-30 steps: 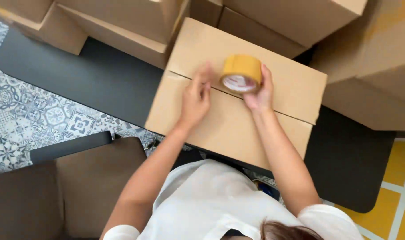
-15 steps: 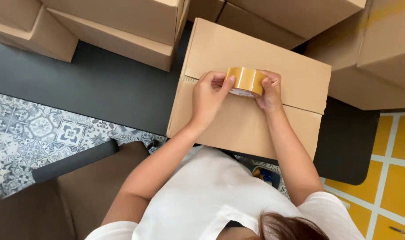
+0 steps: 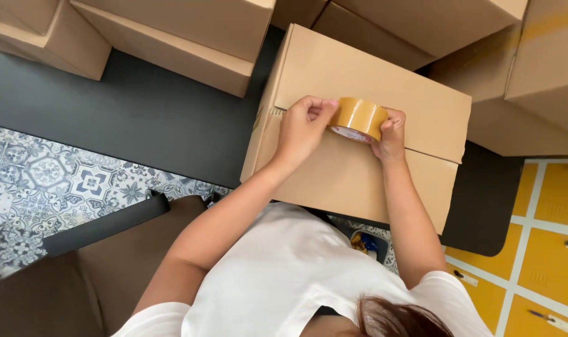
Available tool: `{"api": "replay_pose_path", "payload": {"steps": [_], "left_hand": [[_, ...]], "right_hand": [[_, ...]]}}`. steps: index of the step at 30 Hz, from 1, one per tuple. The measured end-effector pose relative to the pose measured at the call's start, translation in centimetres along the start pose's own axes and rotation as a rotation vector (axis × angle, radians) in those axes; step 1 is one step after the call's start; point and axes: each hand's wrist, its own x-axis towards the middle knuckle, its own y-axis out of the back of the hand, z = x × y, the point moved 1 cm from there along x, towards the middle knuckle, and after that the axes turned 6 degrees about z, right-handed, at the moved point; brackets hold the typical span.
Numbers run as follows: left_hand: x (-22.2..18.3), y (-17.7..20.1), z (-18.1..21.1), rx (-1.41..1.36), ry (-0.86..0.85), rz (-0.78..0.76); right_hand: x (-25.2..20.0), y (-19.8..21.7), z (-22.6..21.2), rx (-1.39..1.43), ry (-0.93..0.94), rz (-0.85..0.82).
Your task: The person folds cardboard boxes by hand on a table. They apply packing tape to the boxes using a dispenser and cut the tape with scissors.
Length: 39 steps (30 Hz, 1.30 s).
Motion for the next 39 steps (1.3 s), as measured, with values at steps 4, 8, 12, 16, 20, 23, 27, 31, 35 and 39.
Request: {"api": "replay_pose_path", "payload": {"steps": [4,8,12,16,20,23,27,31,35,39], "left_hand": [[1.2,-1.1,-2.1,0.007,0.005,-0.034],[2.1,-1.9,-3.2,-0.024,-0.009,-0.055],[3.2,-3.1,-4.7,-0.047,0.066,-0.055],[2.8,-3.3,-4.5,-0.078,0.103,-0.035],[4.6,-2.3,-5.7,0.004,0.041,-0.024],[5.0,0.5,-4.2,0.059,-0.045,0.035],[0.5,5.5,2.4,0.195,-0.217,0.176],[-0.9,9.7,2.0,0.268,-0.336,0.371],[-1.2,12.6,0.6,0.344,-0.303,0.501],[-0.6,16.0,1.3,0.378,-0.591,0.702]], "right_hand": [[-0.9,-2.0,-1.5,-0.011,0.015,0.006],[-0.9,-2.7,-1.9,0.016,0.044,0.003],[-0.1,-0.6,-0.1,0.002,0.046,0.006],[0.6,0.4,0.5,-0.047,0.014,-0.027],[-0.1,-2.2,-2.5,-0.244,0.044,-0.135],[-1.0,-4.8,-4.1,-0.391,0.100,-0.190],[-1.7,-6.2,-5.8,-0.479,0.343,-0.117],[-2.1,-5.9,-6.0,-0.460,0.391,-0.057],[-1.9,-6.1,-5.2,-0.486,0.429,-0.111],[-2.6,-7.1,-6.2,-0.624,0.440,-0.003]]}}
